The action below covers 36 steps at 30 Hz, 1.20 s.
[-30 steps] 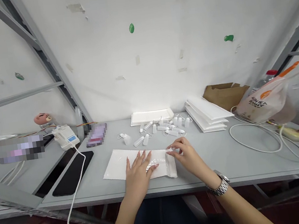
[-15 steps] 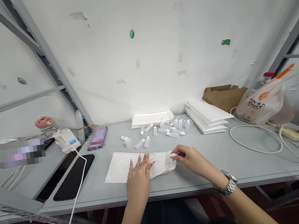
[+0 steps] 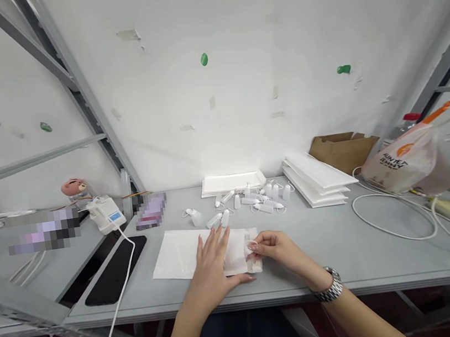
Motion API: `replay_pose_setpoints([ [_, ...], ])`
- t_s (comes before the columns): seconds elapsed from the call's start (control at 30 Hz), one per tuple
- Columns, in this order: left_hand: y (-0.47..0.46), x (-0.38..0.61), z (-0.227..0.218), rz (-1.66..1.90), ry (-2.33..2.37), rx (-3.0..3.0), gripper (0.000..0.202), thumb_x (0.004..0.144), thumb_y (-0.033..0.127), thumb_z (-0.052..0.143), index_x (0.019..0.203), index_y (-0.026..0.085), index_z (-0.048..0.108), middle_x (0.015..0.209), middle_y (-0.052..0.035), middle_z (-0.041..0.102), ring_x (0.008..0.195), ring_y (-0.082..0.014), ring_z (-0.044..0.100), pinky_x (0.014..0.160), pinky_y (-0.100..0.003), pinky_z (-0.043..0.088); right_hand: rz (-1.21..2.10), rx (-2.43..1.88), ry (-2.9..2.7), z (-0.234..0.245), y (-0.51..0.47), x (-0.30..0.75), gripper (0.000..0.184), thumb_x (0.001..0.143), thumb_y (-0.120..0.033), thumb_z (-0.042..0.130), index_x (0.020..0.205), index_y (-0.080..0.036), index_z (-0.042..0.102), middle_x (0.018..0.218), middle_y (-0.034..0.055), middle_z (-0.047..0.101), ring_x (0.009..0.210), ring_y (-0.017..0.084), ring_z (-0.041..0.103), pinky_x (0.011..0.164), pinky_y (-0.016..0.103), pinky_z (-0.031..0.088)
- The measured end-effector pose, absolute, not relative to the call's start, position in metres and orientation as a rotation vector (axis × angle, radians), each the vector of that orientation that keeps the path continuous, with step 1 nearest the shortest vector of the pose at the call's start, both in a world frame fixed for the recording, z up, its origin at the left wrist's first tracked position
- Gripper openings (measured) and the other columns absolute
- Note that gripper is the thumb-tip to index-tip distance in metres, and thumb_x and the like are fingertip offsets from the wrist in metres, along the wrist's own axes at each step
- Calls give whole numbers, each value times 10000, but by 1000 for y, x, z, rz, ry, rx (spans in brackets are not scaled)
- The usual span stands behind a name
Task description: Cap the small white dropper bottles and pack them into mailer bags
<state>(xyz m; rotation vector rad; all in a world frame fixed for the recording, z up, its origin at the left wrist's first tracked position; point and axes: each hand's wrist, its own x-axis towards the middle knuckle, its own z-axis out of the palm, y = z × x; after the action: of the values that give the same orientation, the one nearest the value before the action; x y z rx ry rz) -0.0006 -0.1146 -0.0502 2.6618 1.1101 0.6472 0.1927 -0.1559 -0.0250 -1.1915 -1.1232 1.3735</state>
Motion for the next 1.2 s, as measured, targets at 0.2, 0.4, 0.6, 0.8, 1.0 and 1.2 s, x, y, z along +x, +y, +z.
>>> replay_pose_setpoints([
  [0.2, -110, 15, -45, 680, 1131, 2751, 992, 590, 690, 580, 1396, 255, 197, 1263, -124, 460, 1248, -300, 358, 1057, -582, 135, 1396, -1130, -1117, -24, -159, 190, 358, 619, -482, 711, 687, -149, 596, 622, 36, 676, 613, 157, 614, 665, 302, 454],
  [0.4, -112, 21, -37, 845, 1155, 2787, 600, 748, 508, 542, 1262, 220, 431, 991, -92, 538, 1036, -254, 513, 1060, -563, 183, 1253, -1176, -1204, -30, -157, 190, 331, 674, -492, 660, 727, -167, 625, 741, 43, 658, 740, 175, 610, 737, 324, 454],
  [0.6, -119, 25, -40, 988, 1217, 2708, 525, 775, 470, 530, 1225, 210, 453, 928, -77, 521, 953, -245, 536, 1033, -570, 256, 836, -1437, -1182, -38, -152, 194, 308, 605, -497, 695, 665, -196, 675, 1109, 104, 566, 1065, 254, 513, 850, 360, 432],
  [0.8, -130, 28, -47, 1038, 1213, 2705, 504, 777, 387, 550, 1223, 168, 463, 975, -95, 490, 1006, -247, 508, 1048, -531, 261, 1312, -1276, -1161, -30, -157, 193, 305, 634, -456, 698, 675, -154, 677, 681, 30, 645, 710, 177, 587, 696, 312, 458],
  [1.0, -129, 4, -22, 728, 1082, 2682, 923, 617, 569, 641, 1388, 271, 231, 1263, -94, 440, 1182, -286, 400, 963, -439, 382, 1222, -1310, -1199, -14, -160, 210, 268, 613, -419, 722, 676, -160, 700, 722, 34, 683, 738, 182, 595, 733, 310, 443],
  [1.2, -120, -8, -23, 707, 1261, 2734, 840, 666, 461, 602, 1386, 254, 224, 1224, -97, 480, 1202, -295, 386, 1042, -505, 236, 1156, -1273, -1148, -5, -162, 218, 234, 623, -408, 721, 682, -181, 704, 809, 51, 691, 831, 204, 604, 792, 330, 448],
])
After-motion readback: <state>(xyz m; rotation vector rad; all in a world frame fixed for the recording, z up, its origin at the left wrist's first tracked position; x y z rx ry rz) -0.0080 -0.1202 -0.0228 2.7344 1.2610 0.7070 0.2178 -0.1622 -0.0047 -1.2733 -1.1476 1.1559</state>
